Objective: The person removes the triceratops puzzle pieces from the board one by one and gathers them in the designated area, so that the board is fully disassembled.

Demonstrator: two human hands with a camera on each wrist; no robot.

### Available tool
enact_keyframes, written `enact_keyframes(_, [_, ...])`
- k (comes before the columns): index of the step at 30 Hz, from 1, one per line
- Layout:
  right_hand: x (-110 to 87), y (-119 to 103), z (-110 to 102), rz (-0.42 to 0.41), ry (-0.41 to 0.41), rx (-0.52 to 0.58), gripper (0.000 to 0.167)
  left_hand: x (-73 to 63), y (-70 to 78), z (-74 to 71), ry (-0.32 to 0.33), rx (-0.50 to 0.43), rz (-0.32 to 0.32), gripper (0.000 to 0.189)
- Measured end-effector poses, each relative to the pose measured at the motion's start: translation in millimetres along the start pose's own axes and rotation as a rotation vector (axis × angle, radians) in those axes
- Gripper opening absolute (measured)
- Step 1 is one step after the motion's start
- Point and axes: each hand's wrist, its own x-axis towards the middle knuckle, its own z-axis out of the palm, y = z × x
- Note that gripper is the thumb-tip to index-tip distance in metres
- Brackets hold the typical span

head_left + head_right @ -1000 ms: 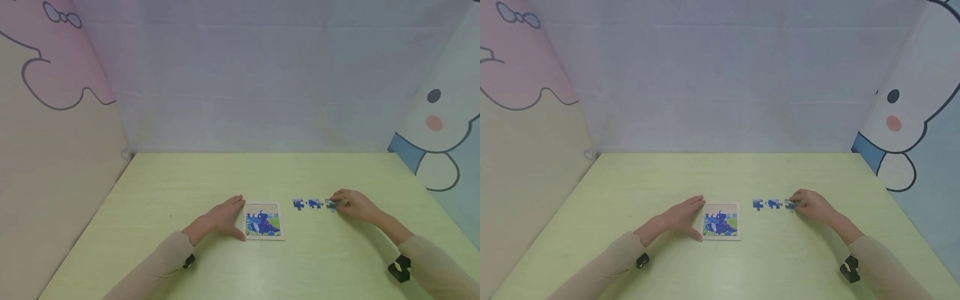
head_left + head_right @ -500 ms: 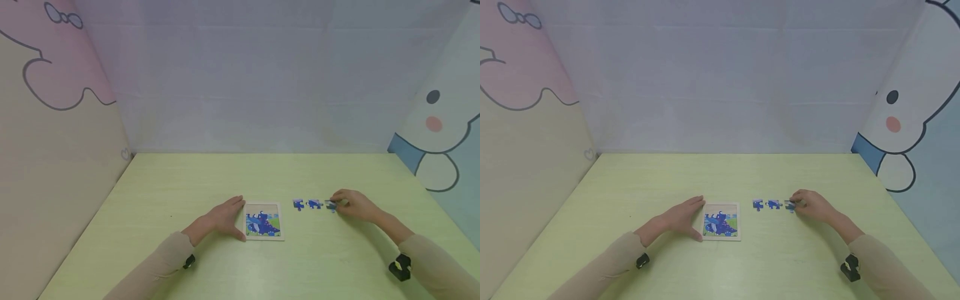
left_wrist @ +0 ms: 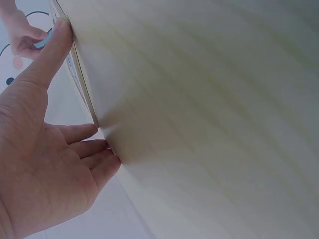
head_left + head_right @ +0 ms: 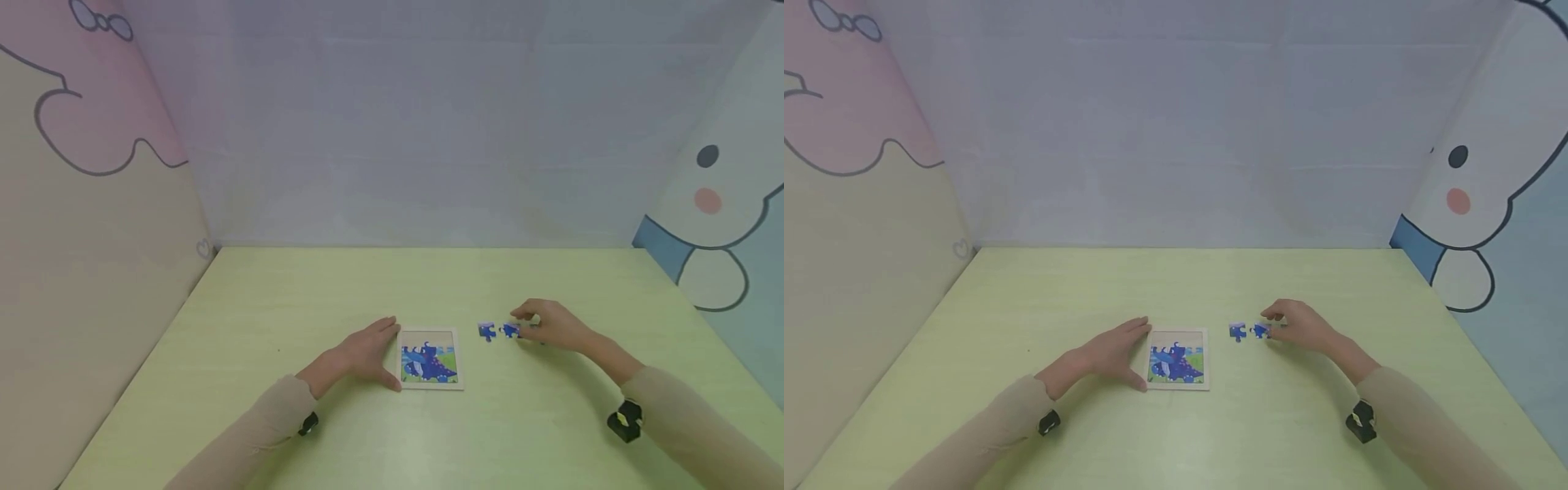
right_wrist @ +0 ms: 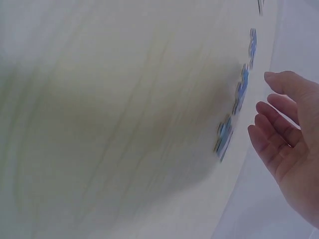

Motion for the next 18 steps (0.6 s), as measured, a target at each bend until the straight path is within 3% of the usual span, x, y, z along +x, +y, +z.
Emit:
enact_keyframes(12, [41.4,-48,38,-0.078,-0.028,0.037,0.032,0.4,1.2,-0.7,0.004,0.001,0.000,0.110])
enact_keyframes(18, [54.5,-72,55,-0.054,-0.080,0.069,0.035,1.2,-0.2,0.3,0.000,-0.002,-0.001,0.111])
